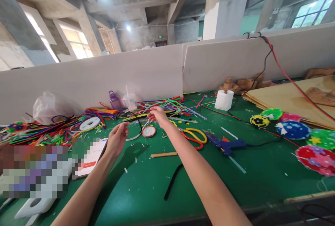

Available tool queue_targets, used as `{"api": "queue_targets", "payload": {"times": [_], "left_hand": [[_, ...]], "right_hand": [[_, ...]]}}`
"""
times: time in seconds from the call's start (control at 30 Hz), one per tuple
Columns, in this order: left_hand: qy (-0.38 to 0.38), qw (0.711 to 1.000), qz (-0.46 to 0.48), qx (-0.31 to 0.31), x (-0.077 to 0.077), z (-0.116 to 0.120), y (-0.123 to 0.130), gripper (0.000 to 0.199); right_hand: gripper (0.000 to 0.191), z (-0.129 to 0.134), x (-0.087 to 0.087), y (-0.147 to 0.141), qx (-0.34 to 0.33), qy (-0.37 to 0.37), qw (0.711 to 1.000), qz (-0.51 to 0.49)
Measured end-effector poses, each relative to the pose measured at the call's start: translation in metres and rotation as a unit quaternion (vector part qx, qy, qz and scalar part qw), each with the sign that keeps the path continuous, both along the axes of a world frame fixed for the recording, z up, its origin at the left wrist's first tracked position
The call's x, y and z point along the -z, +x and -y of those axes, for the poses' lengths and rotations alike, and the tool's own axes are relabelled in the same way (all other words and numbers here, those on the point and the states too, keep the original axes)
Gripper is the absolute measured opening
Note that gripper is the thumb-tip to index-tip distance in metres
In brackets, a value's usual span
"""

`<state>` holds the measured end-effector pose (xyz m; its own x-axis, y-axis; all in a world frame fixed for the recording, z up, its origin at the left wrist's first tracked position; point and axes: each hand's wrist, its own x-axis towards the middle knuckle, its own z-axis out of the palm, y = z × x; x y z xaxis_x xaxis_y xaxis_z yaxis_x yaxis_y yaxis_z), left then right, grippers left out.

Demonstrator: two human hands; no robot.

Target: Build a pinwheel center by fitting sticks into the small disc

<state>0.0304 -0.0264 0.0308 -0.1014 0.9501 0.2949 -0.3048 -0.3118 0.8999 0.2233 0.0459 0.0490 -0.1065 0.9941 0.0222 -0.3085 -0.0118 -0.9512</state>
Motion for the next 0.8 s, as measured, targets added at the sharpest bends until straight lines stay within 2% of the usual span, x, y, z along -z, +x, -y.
{"api": "queue_targets", "payload": {"times": [0.3,0.5,0.8], "left_hand": [[-0.004,1.0,-0.017,-0.021,0.002,-0.001,0.001,0.027],[-0.006,0.999,-0.028,-0.036,0.004,-0.003,-0.001,0.031],[-0.021,0.999,-0.039,-0.022,0.004,-0.002,0.003,0.034]], "right_hand": [[0.016,0.007,-0.01,0.004,-0.04,0.064,0.994,0.076],[0.017,0.012,-0.013,0.004,-0.122,0.122,0.975,0.138],[0.018,0.019,-0.016,0.001,-0.22,0.145,0.946,0.186]]}}
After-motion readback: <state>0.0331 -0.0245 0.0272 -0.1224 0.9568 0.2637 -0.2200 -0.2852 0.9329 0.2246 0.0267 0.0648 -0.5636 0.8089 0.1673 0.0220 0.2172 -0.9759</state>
